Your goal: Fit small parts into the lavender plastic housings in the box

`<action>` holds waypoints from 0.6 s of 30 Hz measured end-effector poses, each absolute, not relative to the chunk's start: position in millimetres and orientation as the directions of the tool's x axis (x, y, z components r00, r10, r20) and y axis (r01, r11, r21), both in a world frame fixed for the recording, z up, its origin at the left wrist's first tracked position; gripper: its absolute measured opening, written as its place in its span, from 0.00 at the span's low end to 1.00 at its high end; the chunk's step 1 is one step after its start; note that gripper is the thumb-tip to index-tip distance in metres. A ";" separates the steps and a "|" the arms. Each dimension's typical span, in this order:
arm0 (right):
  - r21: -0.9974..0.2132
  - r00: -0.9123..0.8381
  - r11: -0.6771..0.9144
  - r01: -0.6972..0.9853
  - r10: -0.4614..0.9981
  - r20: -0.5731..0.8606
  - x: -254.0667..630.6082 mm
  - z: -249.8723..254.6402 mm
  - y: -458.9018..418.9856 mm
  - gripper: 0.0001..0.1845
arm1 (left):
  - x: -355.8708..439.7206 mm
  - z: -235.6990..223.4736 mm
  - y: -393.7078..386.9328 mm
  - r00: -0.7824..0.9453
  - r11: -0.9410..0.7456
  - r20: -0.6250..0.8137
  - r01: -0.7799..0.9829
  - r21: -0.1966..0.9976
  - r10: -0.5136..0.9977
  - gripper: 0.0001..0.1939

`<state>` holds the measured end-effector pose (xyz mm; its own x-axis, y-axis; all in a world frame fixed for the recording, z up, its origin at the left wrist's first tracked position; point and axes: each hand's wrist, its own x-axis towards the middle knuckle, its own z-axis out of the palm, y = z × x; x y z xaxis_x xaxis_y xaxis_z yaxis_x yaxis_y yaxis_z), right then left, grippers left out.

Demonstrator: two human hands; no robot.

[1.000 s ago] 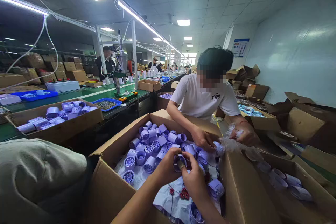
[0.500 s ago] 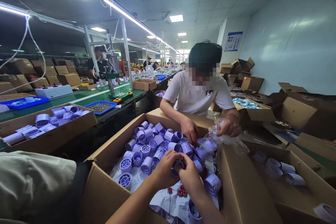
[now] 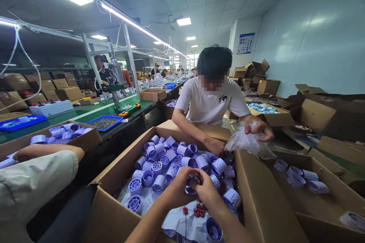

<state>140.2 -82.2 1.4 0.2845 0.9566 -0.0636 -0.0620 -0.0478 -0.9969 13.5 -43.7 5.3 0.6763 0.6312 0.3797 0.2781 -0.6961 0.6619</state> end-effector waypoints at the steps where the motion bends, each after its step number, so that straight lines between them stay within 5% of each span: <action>1: -0.992 0.298 -0.073 -0.106 0.949 -0.102 148.3 5.9 -84.7 0.18 | 9.7 4.9 -38.5 0.678 -0.659 0.325 0.314 0.683 0.660 0.33; 4: -0.943 0.382 -0.115 -0.312 0.894 -0.235 185.7 21.6 -103.8 0.20 | -11.4 6.5 -13.0 0.526 -0.462 0.099 0.621 0.633 0.845 0.41; 7: -0.867 0.472 -0.077 -0.493 0.813 -0.341 243.2 30.6 -128.1 0.17 | -42.3 9.5 17.8 0.264 -0.197 -0.160 0.918 0.345 0.951 0.27; 9: -0.841 0.601 -0.030 -0.540 0.686 -0.410 289.6 31.6 -136.5 0.10 | -62.0 7.4 33.2 0.174 -0.110 -0.231 0.958 0.266 0.957 0.24; 14: -0.898 0.842 0.065 -0.435 0.384 -0.379 383.7 36.9 -121.6 0.09 | -83.3 -12.4 43.5 0.087 -0.007 -0.322 0.970 0.242 0.943 0.31; 18: -0.988 0.854 0.020 -0.154 0.506 -0.123 374.2 50.3 -98.1 0.07 | -79.2 -22.1 40.6 0.090 -0.011 -0.305 0.967 0.253 0.948 0.30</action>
<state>374.2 -98.1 50.3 0.8538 0.5058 -0.1230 -0.1541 0.0199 -0.9879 -79.2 40.6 -22.1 0.0900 0.9482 -0.3045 0.9674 -0.0106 0.2530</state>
